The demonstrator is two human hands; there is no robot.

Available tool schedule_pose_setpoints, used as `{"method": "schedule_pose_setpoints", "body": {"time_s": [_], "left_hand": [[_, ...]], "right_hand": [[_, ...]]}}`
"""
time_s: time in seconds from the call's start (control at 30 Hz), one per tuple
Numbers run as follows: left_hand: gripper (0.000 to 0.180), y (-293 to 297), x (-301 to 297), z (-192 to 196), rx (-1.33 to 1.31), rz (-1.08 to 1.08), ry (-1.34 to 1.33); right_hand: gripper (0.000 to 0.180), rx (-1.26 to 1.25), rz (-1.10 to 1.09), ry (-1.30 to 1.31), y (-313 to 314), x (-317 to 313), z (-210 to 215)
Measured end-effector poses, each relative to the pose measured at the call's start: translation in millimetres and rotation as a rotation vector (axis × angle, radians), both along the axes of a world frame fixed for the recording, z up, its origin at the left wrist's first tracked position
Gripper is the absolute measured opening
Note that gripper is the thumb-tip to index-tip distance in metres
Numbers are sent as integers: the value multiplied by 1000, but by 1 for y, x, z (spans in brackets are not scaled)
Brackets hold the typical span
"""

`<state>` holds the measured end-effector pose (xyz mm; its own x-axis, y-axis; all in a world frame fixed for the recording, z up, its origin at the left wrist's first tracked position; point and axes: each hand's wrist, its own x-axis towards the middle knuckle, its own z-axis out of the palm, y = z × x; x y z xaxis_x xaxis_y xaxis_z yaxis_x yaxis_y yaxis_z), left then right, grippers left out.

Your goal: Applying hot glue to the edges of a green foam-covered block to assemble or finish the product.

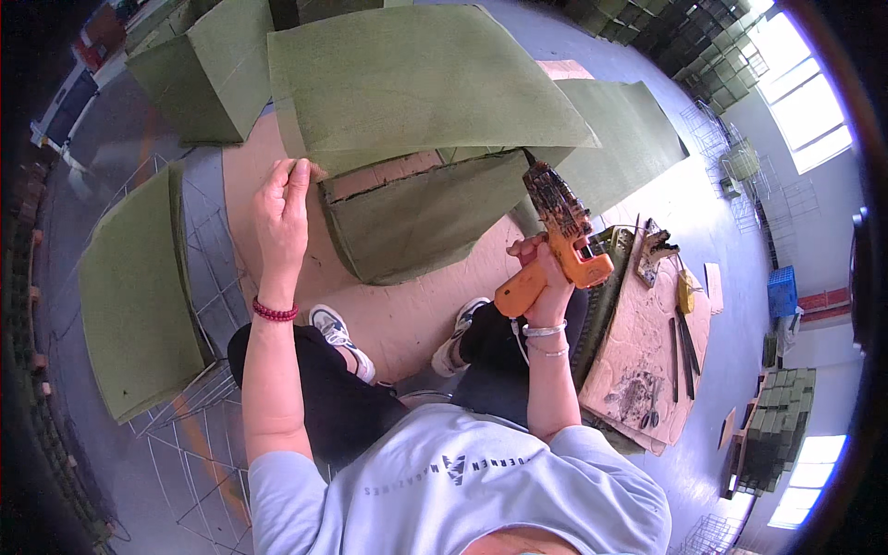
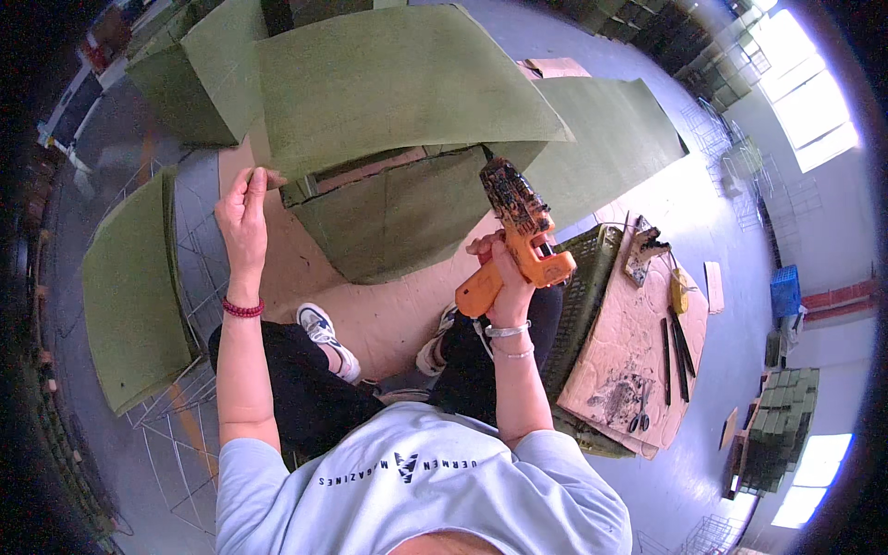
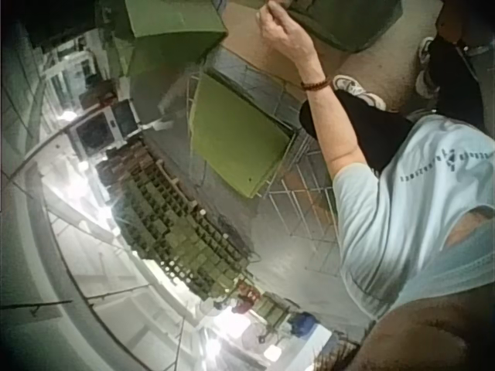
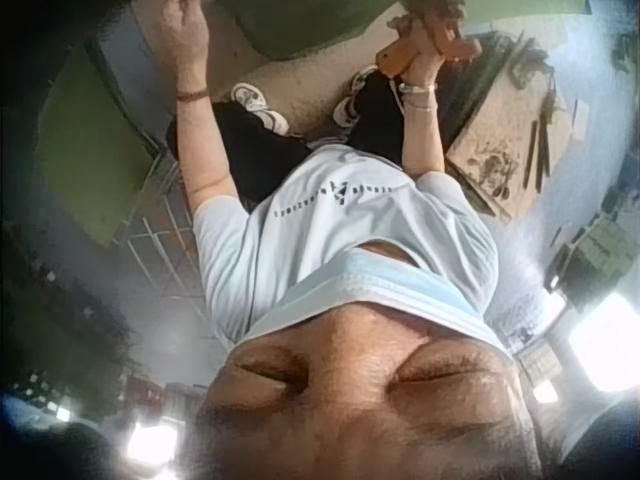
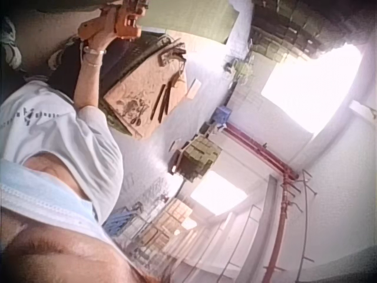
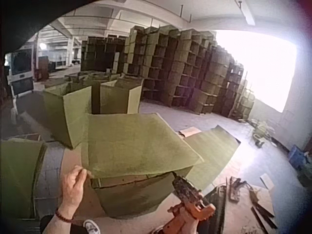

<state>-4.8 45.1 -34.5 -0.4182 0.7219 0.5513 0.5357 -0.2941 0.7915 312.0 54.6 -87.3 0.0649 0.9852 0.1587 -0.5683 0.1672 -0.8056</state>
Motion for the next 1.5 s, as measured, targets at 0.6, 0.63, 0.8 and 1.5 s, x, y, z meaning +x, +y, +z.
{"method": "schedule_pose_setpoints", "body": {"time_s": [0.6, 0.63, 0.8, 1.5], "left_hand": [[36, 3, -2, -1, -56, -21, -71], [37, 3, -1, -1, -24, -28, -80], [37, 2, 0, 1, -48, -25, -64], [33, 16, -8, -7, 102, 15, -36]], "right_hand": [[15, -18, -37, -65, 9, 11, 4], [15, -18, -36, -67, 12, 13, 3], [14, -8, -40, -34, 17, 23, 0], [13, 56, -74, -156, 35, 40, 7]]}}
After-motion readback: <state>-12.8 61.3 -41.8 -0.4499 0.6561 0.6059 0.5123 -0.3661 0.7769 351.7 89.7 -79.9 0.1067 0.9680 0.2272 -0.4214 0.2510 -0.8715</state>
